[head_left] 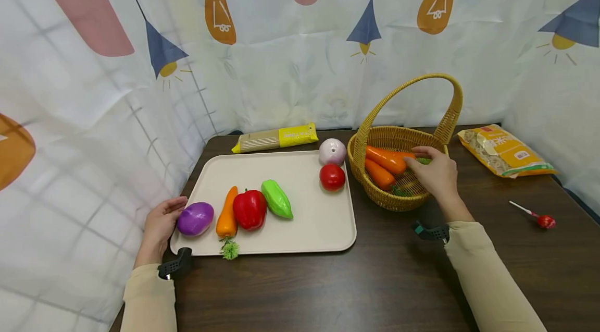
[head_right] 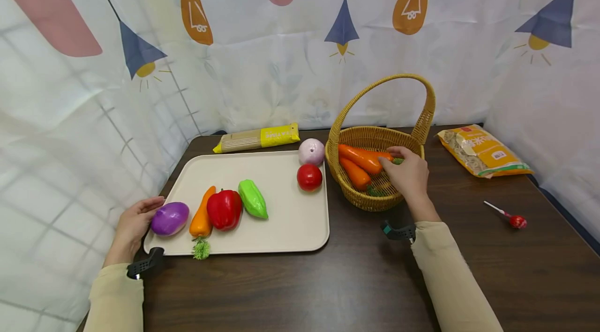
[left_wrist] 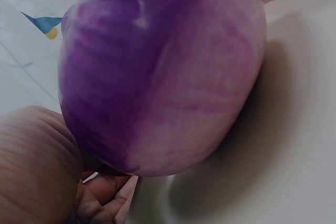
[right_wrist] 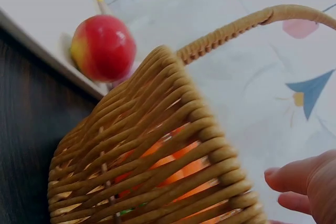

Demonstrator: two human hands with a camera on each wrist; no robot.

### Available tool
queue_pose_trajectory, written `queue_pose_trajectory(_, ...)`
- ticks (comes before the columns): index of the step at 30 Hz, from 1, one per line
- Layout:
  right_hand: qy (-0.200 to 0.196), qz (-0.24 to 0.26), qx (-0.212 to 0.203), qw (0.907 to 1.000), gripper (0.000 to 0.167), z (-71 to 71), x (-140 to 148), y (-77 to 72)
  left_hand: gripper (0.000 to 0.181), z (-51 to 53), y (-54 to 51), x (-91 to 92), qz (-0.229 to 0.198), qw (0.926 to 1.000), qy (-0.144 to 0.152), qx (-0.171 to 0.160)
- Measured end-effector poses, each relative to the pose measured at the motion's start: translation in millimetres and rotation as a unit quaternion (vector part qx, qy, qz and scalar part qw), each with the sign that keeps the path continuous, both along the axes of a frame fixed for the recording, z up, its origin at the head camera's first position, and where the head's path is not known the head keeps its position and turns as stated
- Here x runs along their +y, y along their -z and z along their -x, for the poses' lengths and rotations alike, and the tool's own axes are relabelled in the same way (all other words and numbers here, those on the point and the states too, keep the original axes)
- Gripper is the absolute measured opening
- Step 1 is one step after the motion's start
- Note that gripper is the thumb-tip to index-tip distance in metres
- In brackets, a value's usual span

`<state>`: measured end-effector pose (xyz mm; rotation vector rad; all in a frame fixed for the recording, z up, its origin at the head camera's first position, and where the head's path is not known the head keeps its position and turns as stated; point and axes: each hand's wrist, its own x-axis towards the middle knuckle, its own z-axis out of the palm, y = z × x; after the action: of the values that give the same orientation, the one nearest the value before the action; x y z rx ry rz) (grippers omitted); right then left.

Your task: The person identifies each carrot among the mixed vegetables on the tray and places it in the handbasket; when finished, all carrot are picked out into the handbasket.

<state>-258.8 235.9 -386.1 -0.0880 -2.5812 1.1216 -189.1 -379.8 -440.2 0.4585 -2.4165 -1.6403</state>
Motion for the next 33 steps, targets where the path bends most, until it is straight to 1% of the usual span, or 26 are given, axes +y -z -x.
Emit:
queue_pose_trajectory(4,-0.022,0.043,-0.013,0.9988,0.046,-0.8,0.0,-2.7,0.04,-0.6,-0.6,0.0,-0.004,1.0,0.001,0.006)
queue_pose_trajectory(6,-0.028,0.049,-0.017,0.9982,0.047,-1.8,-1.1,-3.8,0.04,-1.0,-0.6,0.0,-0.005,1.0,0.001,0.005)
queue_pose_trajectory(9,-0.036,0.044,-0.02,0.9982,0.048,-3.6,-3.3,-4.6,0.04,-1.4,-0.5,0.1,-0.001,1.0,0.0,0.0)
queue_pose_trajectory(13,-0.038,0.017,-0.01,0.9991,0.049,-6.1,-6.0,-6.1,0.04,-1.4,-0.2,0.1,0.0,1.0,0.001,-0.002)
queue_pose_trajectory(16,-0.041,0.008,0.0,0.9991,0.047,-7.5,-7.6,-8.9,0.041,-0.7,0.4,-0.5,-0.005,1.0,0.003,0.0)
queue_pose_trajectory(22,-0.083,0.019,-0.009,0.9963,0.048,-13.1,-13.2,-18.0,0.04,0.7,1.8,-1.9,0.001,1.0,0.002,-0.003)
queue_pose_trajectory(26,-0.106,0.011,-0.016,0.9942,0.043,-19.3,-21.0,-24.8,0.04,1.0,2.0,-1.6,0.005,0.9999,-0.001,-0.01)
queue_pose_trajectory(30,-0.12,0.005,-0.011,0.9927,0.038,-25.2,-31.4,-29.7,0.04,0.8,1.9,-1.6,0.0,1.0,-0.001,-0.009)
queue_pose_trajectory(33,-0.132,0.007,-0.002,0.9912,0.036,-29.2,-40.9,-31.3,0.04,0.4,1.9,-1.7,-0.005,1.0,0.003,-0.002)
